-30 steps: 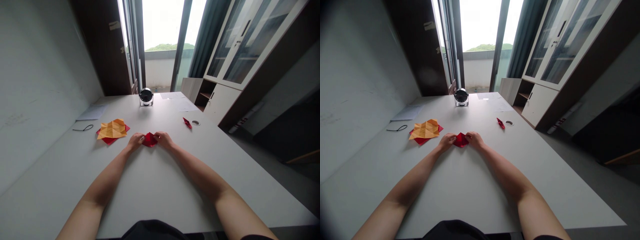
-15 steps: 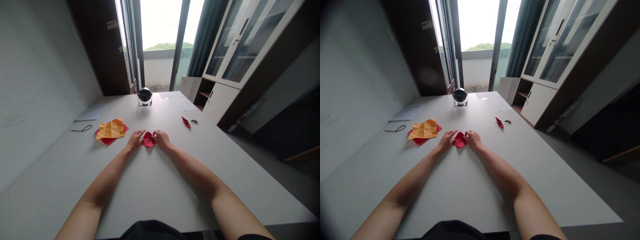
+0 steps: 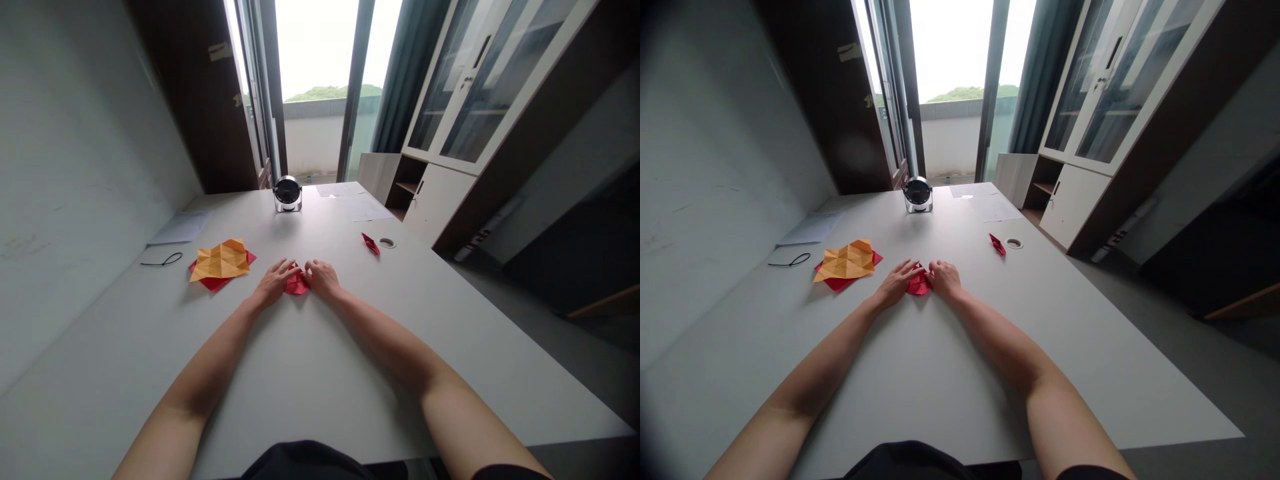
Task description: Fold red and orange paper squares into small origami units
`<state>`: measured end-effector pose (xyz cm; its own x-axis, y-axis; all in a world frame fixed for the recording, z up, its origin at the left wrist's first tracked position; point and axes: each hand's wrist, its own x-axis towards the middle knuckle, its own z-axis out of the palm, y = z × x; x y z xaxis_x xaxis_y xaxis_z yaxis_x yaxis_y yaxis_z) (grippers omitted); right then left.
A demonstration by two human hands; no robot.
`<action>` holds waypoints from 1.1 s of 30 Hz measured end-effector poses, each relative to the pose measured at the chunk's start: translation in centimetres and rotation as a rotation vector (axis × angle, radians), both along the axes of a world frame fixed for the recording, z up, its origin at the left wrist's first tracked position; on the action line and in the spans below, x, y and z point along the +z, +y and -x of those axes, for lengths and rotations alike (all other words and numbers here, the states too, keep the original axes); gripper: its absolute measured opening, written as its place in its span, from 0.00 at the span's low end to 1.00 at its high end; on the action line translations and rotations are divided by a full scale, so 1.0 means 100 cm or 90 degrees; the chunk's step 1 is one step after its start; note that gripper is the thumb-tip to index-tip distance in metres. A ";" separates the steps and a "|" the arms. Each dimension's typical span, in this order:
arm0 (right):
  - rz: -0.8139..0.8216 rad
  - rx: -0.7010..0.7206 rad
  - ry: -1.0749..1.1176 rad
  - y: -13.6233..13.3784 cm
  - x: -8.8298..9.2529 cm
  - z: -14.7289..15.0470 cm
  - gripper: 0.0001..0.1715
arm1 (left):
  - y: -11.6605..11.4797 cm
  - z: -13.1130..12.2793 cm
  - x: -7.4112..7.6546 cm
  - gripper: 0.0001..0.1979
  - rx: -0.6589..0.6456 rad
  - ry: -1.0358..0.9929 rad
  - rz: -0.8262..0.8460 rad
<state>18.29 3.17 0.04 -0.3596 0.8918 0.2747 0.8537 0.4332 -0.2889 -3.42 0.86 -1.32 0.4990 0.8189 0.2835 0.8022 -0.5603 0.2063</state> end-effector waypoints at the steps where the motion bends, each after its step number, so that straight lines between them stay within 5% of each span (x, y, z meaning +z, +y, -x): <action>1: 0.001 0.002 0.001 0.000 0.000 0.000 0.14 | 0.001 0.001 -0.002 0.30 -0.003 0.013 0.011; 6: -0.009 0.009 -0.006 -0.001 0.000 0.001 0.17 | 0.003 0.003 -0.005 0.21 0.056 0.033 0.010; 14: -0.017 0.026 -0.020 -0.001 0.000 0.000 0.21 | -0.004 0.000 0.007 0.23 0.034 0.050 0.075; 26: 0.010 -0.068 0.008 0.015 -0.003 -0.022 0.11 | 0.003 0.005 -0.003 0.23 0.042 0.025 0.087; 33: -0.035 -0.035 0.038 0.004 0.000 -0.011 0.17 | 0.001 0.005 0.000 0.24 0.054 0.024 0.078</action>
